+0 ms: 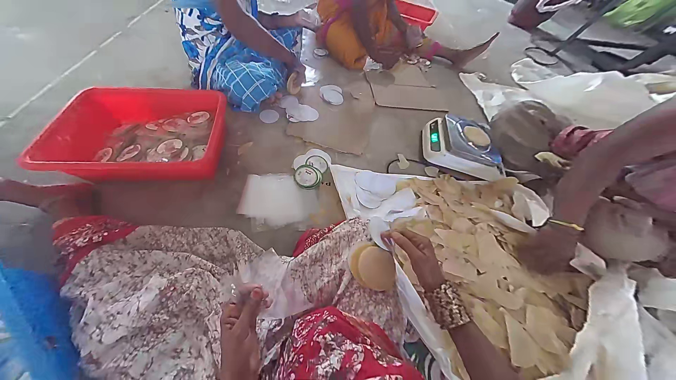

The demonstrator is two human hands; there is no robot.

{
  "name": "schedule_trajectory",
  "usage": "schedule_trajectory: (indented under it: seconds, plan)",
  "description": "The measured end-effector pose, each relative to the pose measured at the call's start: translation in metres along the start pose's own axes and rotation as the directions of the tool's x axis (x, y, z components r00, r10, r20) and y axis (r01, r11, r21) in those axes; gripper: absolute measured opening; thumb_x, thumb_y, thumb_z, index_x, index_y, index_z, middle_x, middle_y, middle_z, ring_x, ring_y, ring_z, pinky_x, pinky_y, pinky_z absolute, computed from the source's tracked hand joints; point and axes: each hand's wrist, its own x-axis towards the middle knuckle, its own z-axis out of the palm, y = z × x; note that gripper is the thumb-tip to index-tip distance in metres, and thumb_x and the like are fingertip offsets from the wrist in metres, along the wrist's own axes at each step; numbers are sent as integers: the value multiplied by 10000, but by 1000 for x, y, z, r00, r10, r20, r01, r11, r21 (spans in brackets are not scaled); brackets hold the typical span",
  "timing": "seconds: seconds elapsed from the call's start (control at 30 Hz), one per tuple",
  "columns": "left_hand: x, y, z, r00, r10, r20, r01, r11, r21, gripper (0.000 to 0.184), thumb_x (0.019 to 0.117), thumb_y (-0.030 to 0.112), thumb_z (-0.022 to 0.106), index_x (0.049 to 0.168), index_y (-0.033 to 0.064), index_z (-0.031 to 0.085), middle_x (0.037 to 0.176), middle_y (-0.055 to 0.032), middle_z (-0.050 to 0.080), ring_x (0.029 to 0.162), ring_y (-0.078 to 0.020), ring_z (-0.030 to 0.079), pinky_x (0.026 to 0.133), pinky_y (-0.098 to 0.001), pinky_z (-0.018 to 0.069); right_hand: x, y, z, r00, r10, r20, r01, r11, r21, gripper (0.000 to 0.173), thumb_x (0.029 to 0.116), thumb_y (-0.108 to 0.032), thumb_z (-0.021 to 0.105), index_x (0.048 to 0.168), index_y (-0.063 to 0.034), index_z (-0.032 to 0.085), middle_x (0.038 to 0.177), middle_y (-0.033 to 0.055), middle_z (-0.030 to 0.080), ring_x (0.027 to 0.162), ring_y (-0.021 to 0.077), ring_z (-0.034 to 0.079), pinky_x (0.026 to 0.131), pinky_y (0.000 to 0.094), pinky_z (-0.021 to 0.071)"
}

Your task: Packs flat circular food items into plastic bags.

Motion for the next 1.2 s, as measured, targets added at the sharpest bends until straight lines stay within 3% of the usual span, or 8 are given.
schedule_trajectory:
  seconds: [0.13, 0.27, 0.43, 0.6, 0.67, 0.8, 0.97, 1.2]
  plan:
    - [-4, 5, 0, 999, 35, -3, -35, 999, -31, 226, 1003, 17, 501, 979, 135, 692, 876, 8, 753, 765, -111, 727, 747, -279, 621, 25, 2, 6, 948, 316, -29, -317, 938, -139, 578, 868, -102, 780, 1365, 54, 531, 1242, 230, 649, 1064, 279, 672, 919, 443, 556]
    - [-5, 8, -3, 998, 62, 0, -62, 998, -28, 209, 998, 45, 535, 962, 154, 710, 872, 6, 752, 767, -107, 723, 746, -279, 618, 34, -5, 2, 917, 394, -67, -398, 915, -61, 523, 815, 18, 795, 1287, 43, 572, 1005, 157, 684, 815, 196, 667, 699, 361, 566]
    - [-7, 5, -8, 998, 63, 11, -62, 998, -16, 195, 1003, 71, 547, 969, 166, 714, 887, 6, 749, 777, -114, 721, 754, -284, 618, 6, -35, 10, 945, -121, -303, 66, 981, -185, 195, 844, -67, 755, 1010, 18, 698, 908, 59, 723, 806, 63, 684, 750, 244, 578]
    - [-7, 5, -8, 997, 73, 24, -72, 997, -33, 170, 1004, 96, 563, 980, 171, 714, 893, 6, 747, 780, -113, 721, 755, -288, 619, -45, -27, 24, 854, -512, 93, 448, 633, -631, 195, 890, -220, 647, 933, -76, 771, 981, 137, 746, 1000, 359, 699, 908, 557, 543]
    - [-7, 6, -7, 997, 74, 20, -73, 997, -24, 168, 1002, 99, 560, 972, 166, 711, 889, 7, 746, 776, -111, 720, 759, -289, 618, -60, -14, 28, 857, -459, 234, 483, 557, -676, 385, 947, -467, 547, 959, -155, 773, 1033, 92, 746, 1053, 350, 689, 941, 580, 511]
    - [-8, 8, -5, 998, 61, -2, -61, 998, -34, 182, 992, 58, 549, 957, 141, 707, 866, -1, 744, 762, -114, 718, 745, -289, 618, -58, -19, 23, 932, -362, 19, 297, 733, -611, 572, 981, -553, 502, 1063, -43, 747, 1113, 169, 724, 1089, 379, 664, 926, 583, 513]
    - [-11, 10, 0, 998, 54, -15, -54, 997, -50, 200, 980, 24, 531, 959, 122, 704, 849, -15, 750, 736, -109, 720, 727, -273, 617, -27, -35, 29, 978, 208, 14, -168, 827, -537, 1024, 707, -567, 832, 1475, 2, 464, 1286, 251, 617, 1160, 422, 605, 977, 633, 465]
    - [-13, 10, -9, 997, 35, -69, -37, 999, -36, 210, 992, 18, 515, 971, 114, 701, 856, -11, 746, 747, -110, 717, 726, -278, 617, -32, -47, 27, 937, 257, 238, -270, 963, 22, 235, 713, -111, 822, 925, -56, 736, 817, 21, 745, 756, 101, 717, 722, 280, 607]
